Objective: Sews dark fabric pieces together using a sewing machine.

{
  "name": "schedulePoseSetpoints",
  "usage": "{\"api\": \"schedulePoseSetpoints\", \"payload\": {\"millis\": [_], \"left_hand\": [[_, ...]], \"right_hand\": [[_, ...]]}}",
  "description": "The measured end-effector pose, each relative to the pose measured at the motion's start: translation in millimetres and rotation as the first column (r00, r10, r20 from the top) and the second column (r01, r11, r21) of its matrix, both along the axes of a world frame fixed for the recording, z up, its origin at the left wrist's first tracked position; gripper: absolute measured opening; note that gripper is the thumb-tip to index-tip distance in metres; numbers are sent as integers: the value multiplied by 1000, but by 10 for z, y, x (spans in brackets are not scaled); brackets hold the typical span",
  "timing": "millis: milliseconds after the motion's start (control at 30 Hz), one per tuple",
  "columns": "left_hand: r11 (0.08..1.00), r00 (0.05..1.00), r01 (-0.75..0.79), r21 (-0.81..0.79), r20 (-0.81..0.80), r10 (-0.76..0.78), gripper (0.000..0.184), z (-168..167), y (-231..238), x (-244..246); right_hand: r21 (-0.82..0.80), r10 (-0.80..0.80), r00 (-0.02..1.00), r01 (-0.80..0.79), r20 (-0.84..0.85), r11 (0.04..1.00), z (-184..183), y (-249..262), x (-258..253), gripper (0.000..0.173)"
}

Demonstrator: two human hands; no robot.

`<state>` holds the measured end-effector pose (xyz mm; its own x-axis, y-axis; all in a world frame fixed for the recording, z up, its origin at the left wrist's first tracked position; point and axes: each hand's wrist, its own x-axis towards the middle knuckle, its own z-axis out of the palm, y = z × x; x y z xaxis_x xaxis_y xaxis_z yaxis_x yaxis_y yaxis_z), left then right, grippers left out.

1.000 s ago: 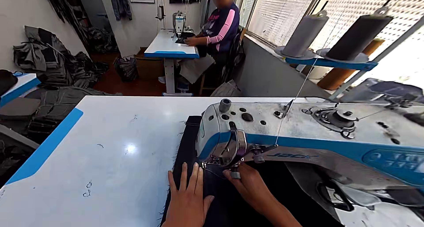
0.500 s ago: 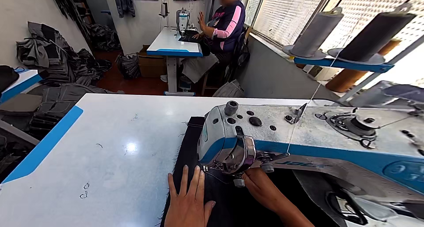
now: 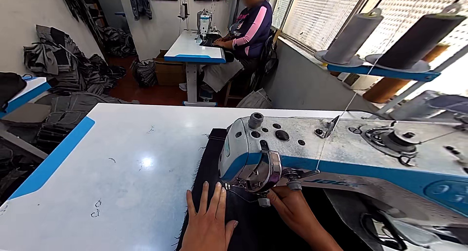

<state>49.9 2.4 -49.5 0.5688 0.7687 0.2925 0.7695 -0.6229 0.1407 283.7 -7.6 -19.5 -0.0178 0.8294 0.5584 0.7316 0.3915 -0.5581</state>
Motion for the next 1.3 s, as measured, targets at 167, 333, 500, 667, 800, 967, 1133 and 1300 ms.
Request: {"api": "schedulePoseSetpoints", "payload": {"millis": [167,333,500,667,800,967,1133,1300], "left_hand": [[999,1000,2,-47,-5,-2,72,31,1,10],[998,1000,4,-63,-6,-4,71,37,6,3],[998,1000,9,-63,-3,-9,70,45,21,-15],[997,996,-52,-64,73,56,71,19,-205,22],[989,994,-73,-127,68,83,75,45,-495,-36],[983,993,102,-153,79,-91,80,-1,-52,-489],[824,832,549,-140,-4,-555,72,97,1158,-928],[668,639,742,-50,-246,-729,56,281,1688,-791]], "right_hand": [[83,-137,968,122,211,989,-9,8,-32,61],[9,-19,967,17,254,1000,42,-29,84,57],[-52,59,926,-43,374,998,-71,-116,182,35],[-58,88,923,-72,374,996,-156,-205,232,30],[-83,106,929,-81,355,993,-154,-219,253,28],[-124,92,895,-42,436,991,-165,-416,100,32],[-143,15,788,93,616,985,65,-847,-735,37],[46,-130,834,125,536,991,29,-429,-898,26]]}}
